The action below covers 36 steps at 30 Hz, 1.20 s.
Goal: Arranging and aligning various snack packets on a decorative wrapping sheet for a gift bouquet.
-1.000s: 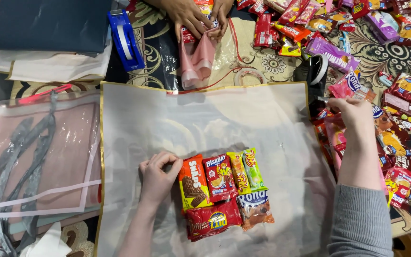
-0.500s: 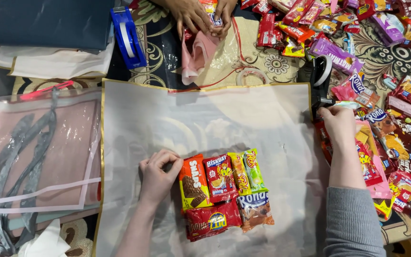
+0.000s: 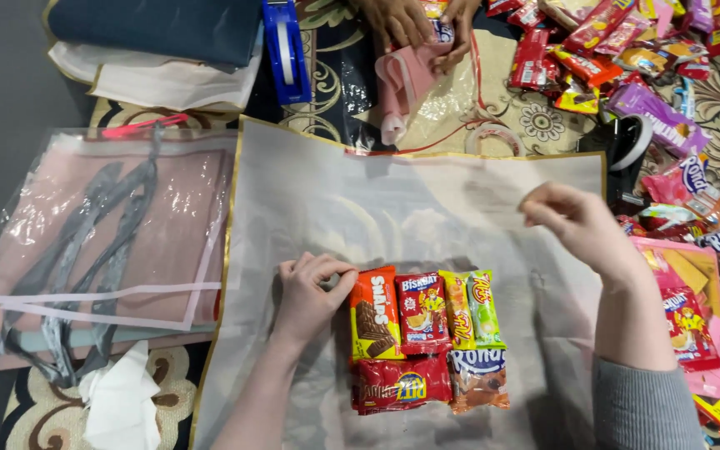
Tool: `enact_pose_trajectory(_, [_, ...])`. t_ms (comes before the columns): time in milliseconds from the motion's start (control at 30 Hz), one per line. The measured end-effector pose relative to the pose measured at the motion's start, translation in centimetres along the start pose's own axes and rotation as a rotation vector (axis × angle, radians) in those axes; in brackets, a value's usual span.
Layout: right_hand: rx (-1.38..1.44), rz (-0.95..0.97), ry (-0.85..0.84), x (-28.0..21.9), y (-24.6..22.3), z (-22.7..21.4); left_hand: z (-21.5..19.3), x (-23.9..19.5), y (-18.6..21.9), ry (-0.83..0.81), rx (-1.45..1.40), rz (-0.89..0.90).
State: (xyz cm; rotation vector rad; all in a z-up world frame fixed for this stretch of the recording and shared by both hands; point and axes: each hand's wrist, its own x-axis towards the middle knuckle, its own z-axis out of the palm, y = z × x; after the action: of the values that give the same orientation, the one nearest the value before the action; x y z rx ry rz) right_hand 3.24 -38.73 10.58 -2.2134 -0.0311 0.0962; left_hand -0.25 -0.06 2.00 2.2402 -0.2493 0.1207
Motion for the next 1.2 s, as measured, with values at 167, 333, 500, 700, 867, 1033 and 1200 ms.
enact_pose_trajectory(167, [0.056,-0.15,-0.566,5.5,-7.6,7.4,0.0,-0.2,-0.3,0.017,-0.075,-0.039])
enact_pose_trajectory(333, [-0.002,-0.253,-0.997,9.5,-10.2,12.2,0.2,-0.2,-0.8,0.019,-0.107,-0.061])
enact_pose_trajectory(500, [-0.251,-0.344,-1.19,11.2,-11.9,14.2,-0.1,0.1,-0.2,0.024,-0.132,-0.053])
enact_pose_trajectory(700, [-0.468,-0.423,-1.233,11.1,-12.4,16.4,0.1,0.0,-0.5,0.024,-0.11,-0.037])
enact_pose_trajectory(867, [-0.415,-0.472,-1.309,10.6,-15.2,14.6,0.2,0.1,-0.9,0.041,-0.112,-0.011])
enact_pose_trajectory(1033, [-0.43,-0.473,-1.361,10.7,-13.6,15.9,0.4,0.0,-1.2,0.039,-0.105,-0.016])
enact_pose_trajectory(1200, [-0.528,-0.464,-1.313,11.2,-13.8,16.4,-0.1,-0.1,-0.8,0.006,-0.12,-0.006])
